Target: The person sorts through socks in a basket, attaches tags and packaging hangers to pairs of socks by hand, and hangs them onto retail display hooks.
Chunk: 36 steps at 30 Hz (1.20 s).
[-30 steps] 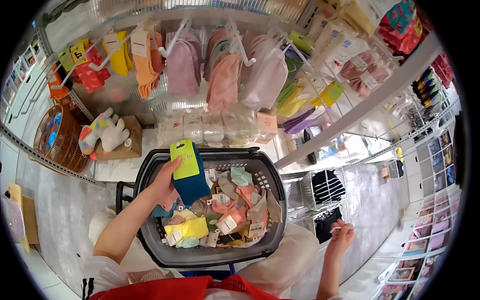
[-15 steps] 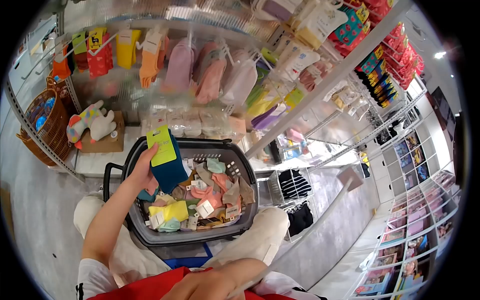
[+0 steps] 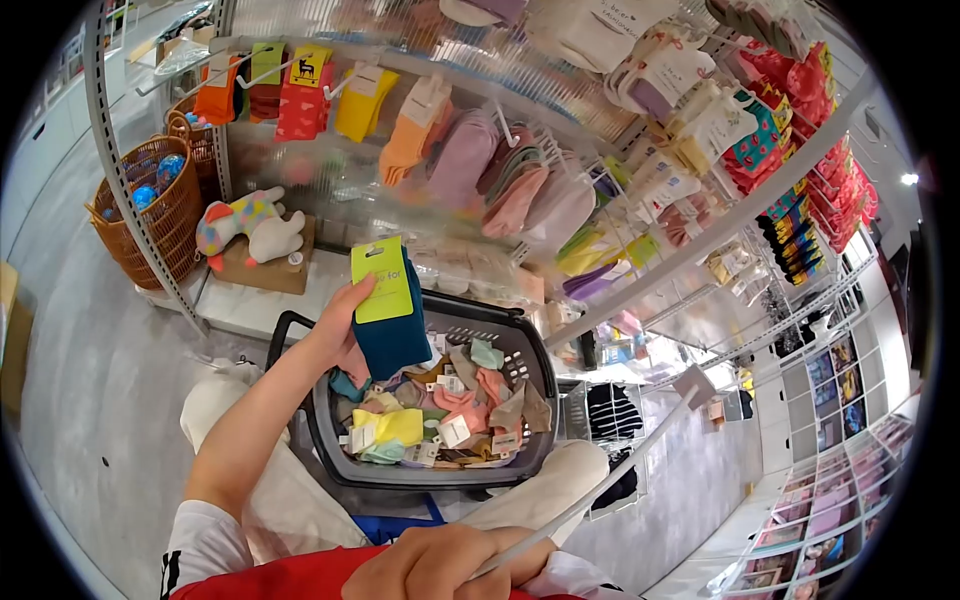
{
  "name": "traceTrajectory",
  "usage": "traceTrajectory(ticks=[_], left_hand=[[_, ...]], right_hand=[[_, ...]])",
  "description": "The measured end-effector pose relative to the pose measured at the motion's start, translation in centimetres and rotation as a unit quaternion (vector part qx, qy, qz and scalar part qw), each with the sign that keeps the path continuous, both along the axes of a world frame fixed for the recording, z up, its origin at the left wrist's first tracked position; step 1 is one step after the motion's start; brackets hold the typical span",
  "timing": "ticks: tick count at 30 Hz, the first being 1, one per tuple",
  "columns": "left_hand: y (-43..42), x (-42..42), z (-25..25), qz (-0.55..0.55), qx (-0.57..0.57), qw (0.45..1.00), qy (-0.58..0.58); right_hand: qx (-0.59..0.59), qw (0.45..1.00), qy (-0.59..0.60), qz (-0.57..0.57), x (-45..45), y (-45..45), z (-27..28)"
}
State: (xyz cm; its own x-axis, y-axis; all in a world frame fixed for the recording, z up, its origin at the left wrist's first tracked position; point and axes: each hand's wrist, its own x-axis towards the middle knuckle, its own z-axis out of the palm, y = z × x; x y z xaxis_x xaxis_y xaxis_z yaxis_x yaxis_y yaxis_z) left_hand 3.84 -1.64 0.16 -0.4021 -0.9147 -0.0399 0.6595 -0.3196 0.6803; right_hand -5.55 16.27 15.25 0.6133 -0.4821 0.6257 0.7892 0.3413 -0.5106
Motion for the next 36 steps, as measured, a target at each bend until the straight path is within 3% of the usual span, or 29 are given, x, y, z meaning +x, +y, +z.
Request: traceTrajectory(ticks=[7,19,23,26,28,30,32,36], left_hand=[[0.1,-0.4,-0.4,0.031,0.021,0.999,-0.005],[0.1,-0.6,0.0,-0.014,-0.018,1.000,0.006],[-0.2,-0.3,-0.9,0.019,0.004,1.000,-0.001],[-0.3,-0.5,-0.7,0.032,-0.007,0.999,-0.014],[-0.1,-0.5,-0.5,0.042,-0.011,0.999,-0.033],[0.0,-0.7,-0.4,0.040,0.001,0.999,-0.030],[-0.1,-0.8,-0.8,0.039,0.007,0.999,-0.037],[-0.7,-1.1,-2.2,0.027,0.008,0.999,-0.039]], right_hand=[[0.004,0.999,0.033,-0.002,-1.2,0.7,0.7],[0.010,0.997,0.058,-0.044,-1.7,1.2,0.7],[0.035,0.989,0.010,-0.140,-3.7,1.1,0.2],[-0.067,0.984,-0.038,-0.160,-6.9,0.1,1.7],[-0.111,0.964,-0.074,-0.232,-6.3,0.5,2.8],[-0.075,0.941,-0.070,-0.323,-5.0,2.6,3.6],[-0.030,0.935,-0.039,-0.351,-4.4,3.6,4.2],[-0.090,0.939,-0.051,-0.329,-4.5,2.8,4.1]])
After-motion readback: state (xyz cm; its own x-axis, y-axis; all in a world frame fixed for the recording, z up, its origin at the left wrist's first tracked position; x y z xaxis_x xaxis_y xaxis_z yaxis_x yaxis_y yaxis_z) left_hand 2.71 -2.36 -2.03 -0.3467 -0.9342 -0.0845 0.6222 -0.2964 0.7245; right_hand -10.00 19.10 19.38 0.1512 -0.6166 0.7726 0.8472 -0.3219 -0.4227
